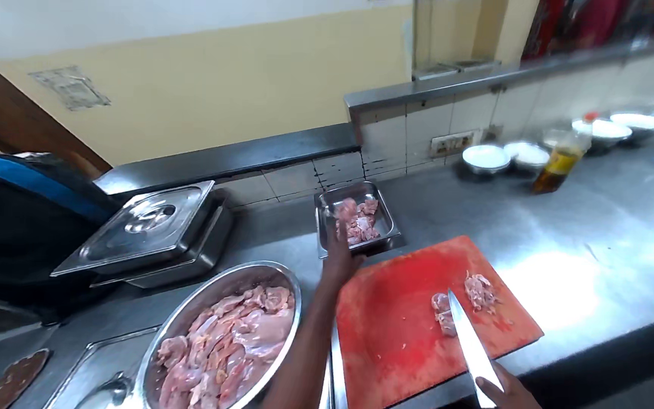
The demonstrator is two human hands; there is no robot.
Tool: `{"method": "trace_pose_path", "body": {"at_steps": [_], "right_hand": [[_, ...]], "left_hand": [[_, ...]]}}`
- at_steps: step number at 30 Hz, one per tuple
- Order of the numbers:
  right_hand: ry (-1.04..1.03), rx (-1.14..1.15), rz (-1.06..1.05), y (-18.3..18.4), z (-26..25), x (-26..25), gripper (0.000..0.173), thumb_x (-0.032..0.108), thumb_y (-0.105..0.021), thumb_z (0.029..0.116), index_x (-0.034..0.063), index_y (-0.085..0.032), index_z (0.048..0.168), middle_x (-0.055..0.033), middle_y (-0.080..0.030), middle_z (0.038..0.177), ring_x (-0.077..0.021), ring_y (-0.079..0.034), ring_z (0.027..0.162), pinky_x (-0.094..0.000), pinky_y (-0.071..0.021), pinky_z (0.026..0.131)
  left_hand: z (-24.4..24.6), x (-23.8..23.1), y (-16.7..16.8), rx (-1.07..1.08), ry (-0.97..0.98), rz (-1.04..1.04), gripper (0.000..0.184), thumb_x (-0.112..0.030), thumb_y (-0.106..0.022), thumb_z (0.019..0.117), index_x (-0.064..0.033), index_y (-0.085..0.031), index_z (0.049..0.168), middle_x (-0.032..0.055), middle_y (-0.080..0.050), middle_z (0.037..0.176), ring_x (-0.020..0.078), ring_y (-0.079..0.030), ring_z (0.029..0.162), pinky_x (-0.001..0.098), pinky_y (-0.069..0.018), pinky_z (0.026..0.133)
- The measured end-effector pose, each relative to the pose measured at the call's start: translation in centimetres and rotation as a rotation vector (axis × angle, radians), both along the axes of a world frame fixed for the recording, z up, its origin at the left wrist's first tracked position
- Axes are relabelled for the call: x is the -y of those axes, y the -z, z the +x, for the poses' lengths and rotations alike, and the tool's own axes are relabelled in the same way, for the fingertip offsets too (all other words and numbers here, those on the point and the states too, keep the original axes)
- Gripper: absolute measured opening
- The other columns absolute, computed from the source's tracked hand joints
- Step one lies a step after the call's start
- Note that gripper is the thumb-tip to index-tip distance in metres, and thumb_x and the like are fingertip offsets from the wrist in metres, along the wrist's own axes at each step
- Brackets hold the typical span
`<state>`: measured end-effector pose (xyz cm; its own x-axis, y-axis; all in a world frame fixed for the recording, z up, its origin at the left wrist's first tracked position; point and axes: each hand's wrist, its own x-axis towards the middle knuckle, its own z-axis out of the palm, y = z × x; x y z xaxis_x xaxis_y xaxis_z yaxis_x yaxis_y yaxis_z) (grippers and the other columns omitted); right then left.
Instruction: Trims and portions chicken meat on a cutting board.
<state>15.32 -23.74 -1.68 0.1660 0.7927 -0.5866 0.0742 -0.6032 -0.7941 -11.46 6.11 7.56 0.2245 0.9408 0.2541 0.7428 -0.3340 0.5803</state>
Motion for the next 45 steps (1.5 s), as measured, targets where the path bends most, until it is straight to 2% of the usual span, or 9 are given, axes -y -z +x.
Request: {"method": "trace_pose_path", "body": {"at_steps": [2,4,11,20,23,26,30,37,45], "right_hand": [[0.048,-0.006,0.029,-0.3,0.5,-0.2,0.049,0.022,-0.055,0.1063,0.0025,-0.039,0.148,-0.0109,-0.064,0.089,-0.0166,-0.061,0.057,-0.0359,-0.0568,0.055],[0.094,0.001,0.022,-0.5,0.8,0.0,0.051,0.021,-0.054,0.1065,0.0031,-0.036,0.151,-0.0103,-0.063,0.087,-0.0162,-0.061,0.058,-0.0350,-0.0560,0.056],[0.135,0.014,0.004,-0.4,1.6,0.1,0.038,0.019,-0.053,0.1064,0.0025,-0.044,0.140,-0.0087,-0.062,0.083,-0.0154,-0.060,0.056,-0.0337,-0.0558,0.055],[0.183,-0.020,-0.003,0.6,2.2,0.8,0.035,0.018,-0.054,0.1059,0.0025,-0.046,0.136,-0.0074,-0.061,0.084,-0.0140,-0.060,0.056,-0.0324,-0.0557,0.054],[0.168,-0.014,0.008,0.6,2.1,0.4,0.036,0.018,-0.055,0.1054,0.0016,-0.046,0.136,-0.0079,-0.062,0.084,-0.0142,-0.060,0.056,-0.0324,-0.0555,0.054],[0.146,-0.017,0.001,0.3,1.7,-0.1,0.040,0.019,-0.055,0.1062,0.0030,-0.043,0.141,-0.0083,-0.062,0.084,-0.0142,-0.061,0.056,-0.0319,-0.0556,0.054],[0.089,-0.013,-0.003,0.2,1.0,-0.2,0.047,0.019,-0.053,0.1067,0.0035,-0.038,0.149,-0.0095,-0.062,0.088,-0.0147,-0.061,0.057,-0.0326,-0.0560,0.056],[-0.298,0.173,-0.086,-0.3,-2.0,-1.6,0.043,0.035,-0.040,0.1115,0.0043,-0.046,0.141,-0.0154,-0.066,0.089,-0.0257,-0.067,0.066,-0.0453,-0.0584,0.065],[-0.266,0.416,-0.206,-1.6,0.4,-5.1,0.044,0.036,-0.041,0.1114,0.0089,-0.042,0.146,-0.0166,-0.065,0.094,-0.0261,-0.068,0.069,-0.0435,-0.0584,0.067]], "left_hand": [[3.7,2.5,4.4,-0.085,0.108,-0.321,0.083,-0.026,-0.071,0.0973,-0.0052,-0.024,0.163,0.0277,-0.040,0.157,0.0436,-0.048,0.140,0.0581,-0.0428,0.114],[7.2,5.8,7.1,-0.135,0.269,-0.473,0.065,-0.031,-0.064,0.1013,-0.0050,-0.041,0.156,0.0225,-0.050,0.151,0.0365,-0.052,0.138,0.0502,-0.0429,0.116],[14.7,7.9,10.1,-0.345,0.421,-0.553,0.057,-0.042,-0.067,0.0957,0.0034,-0.063,0.131,0.0258,-0.053,0.143,0.0419,-0.047,0.138,0.0549,-0.0412,0.114],[12.2,7.3,4.0,0.621,0.351,-0.890,0.029,-0.015,-0.042,0.1110,0.0043,-0.044,0.132,0.0179,-0.068,0.105,0.0201,-0.071,0.090,0.0374,-0.0595,0.086],[9.9,7.1,1.7,0.580,0.480,-0.725,0.029,-0.016,-0.048,0.1098,0.0044,-0.043,0.130,0.0152,-0.071,0.110,0.0169,-0.073,0.098,0.0358,-0.0580,0.095],[7.0,8.7,2.4,0.105,0.598,-0.462,0.037,-0.025,-0.054,0.1068,0.0021,-0.053,0.132,0.0166,-0.068,0.118,0.0252,-0.067,0.110,0.0444,-0.0524,0.101],[3.3,15.3,8.6,-0.395,0.941,-0.363,0.036,-0.019,-0.066,0.0991,0.0014,-0.067,0.129,0.0239,-0.044,0.158,0.0405,-0.031,0.153,0.0553,-0.0187,0.127],[3.6,14.4,10.4,-0.014,0.534,-0.284,0.032,-0.016,-0.059,0.1005,-0.0003,-0.067,0.126,0.0190,-0.061,0.141,0.0315,-0.056,0.135,0.0443,-0.0425,0.116],[5.0,10.8,12.3,-0.142,0.404,-0.335,0.047,-0.021,-0.055,0.1022,-0.0079,-0.055,0.148,0.0148,-0.056,0.149,0.0310,-0.047,0.143,0.0474,-0.0340,0.122]]}}
